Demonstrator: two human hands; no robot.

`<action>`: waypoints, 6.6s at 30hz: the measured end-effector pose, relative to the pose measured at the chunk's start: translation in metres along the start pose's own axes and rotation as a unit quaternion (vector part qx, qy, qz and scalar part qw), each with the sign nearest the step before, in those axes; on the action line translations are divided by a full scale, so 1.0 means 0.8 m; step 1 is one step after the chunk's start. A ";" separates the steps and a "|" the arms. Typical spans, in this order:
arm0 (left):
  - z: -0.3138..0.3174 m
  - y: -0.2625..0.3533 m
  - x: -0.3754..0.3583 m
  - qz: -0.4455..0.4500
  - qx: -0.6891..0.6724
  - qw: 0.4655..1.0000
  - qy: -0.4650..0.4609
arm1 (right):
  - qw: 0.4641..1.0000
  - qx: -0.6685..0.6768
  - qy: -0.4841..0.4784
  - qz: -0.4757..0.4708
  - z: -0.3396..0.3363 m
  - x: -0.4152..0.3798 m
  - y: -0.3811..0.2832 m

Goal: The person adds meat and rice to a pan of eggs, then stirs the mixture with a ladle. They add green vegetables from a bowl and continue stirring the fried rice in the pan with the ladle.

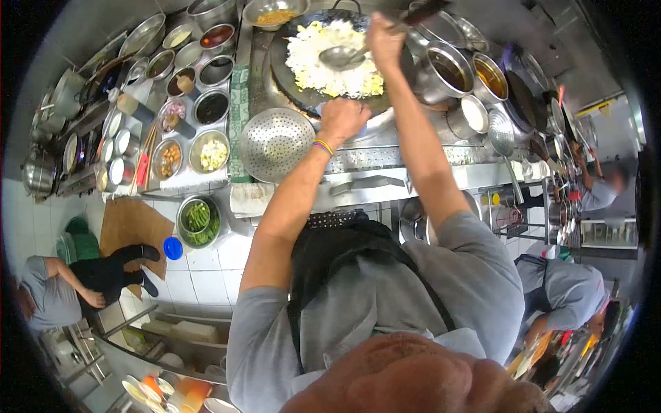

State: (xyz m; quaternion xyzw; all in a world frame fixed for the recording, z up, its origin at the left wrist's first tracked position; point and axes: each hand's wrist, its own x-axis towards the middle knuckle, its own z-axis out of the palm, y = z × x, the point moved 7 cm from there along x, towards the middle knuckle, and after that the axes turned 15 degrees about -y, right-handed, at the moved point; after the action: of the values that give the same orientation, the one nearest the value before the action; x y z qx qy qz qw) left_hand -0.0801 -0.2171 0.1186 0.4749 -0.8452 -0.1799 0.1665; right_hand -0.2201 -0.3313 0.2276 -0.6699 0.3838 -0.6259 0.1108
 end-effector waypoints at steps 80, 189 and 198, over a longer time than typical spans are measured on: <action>-0.175 -0.041 -0.059 0.189 0.041 0.976 0.104 | 0.861 0.036 0.008 0.508 -0.316 -0.261 0.009; 0.003 0.048 0.004 0.063 0.015 0.997 -0.034 | 0.709 -0.486 -0.455 0.235 -0.199 -0.234 -0.031; 0.004 0.045 0.032 -0.002 0.054 0.982 -0.182 | 0.789 -0.025 -0.558 0.256 -0.121 -0.442 -0.190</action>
State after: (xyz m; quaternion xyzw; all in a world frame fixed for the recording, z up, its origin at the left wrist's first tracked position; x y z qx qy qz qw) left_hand -0.1211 -0.2212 0.1356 0.4445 -0.8688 -0.2177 -0.0164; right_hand -0.2248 0.0349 0.0750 -0.7819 0.4288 -0.0821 0.4449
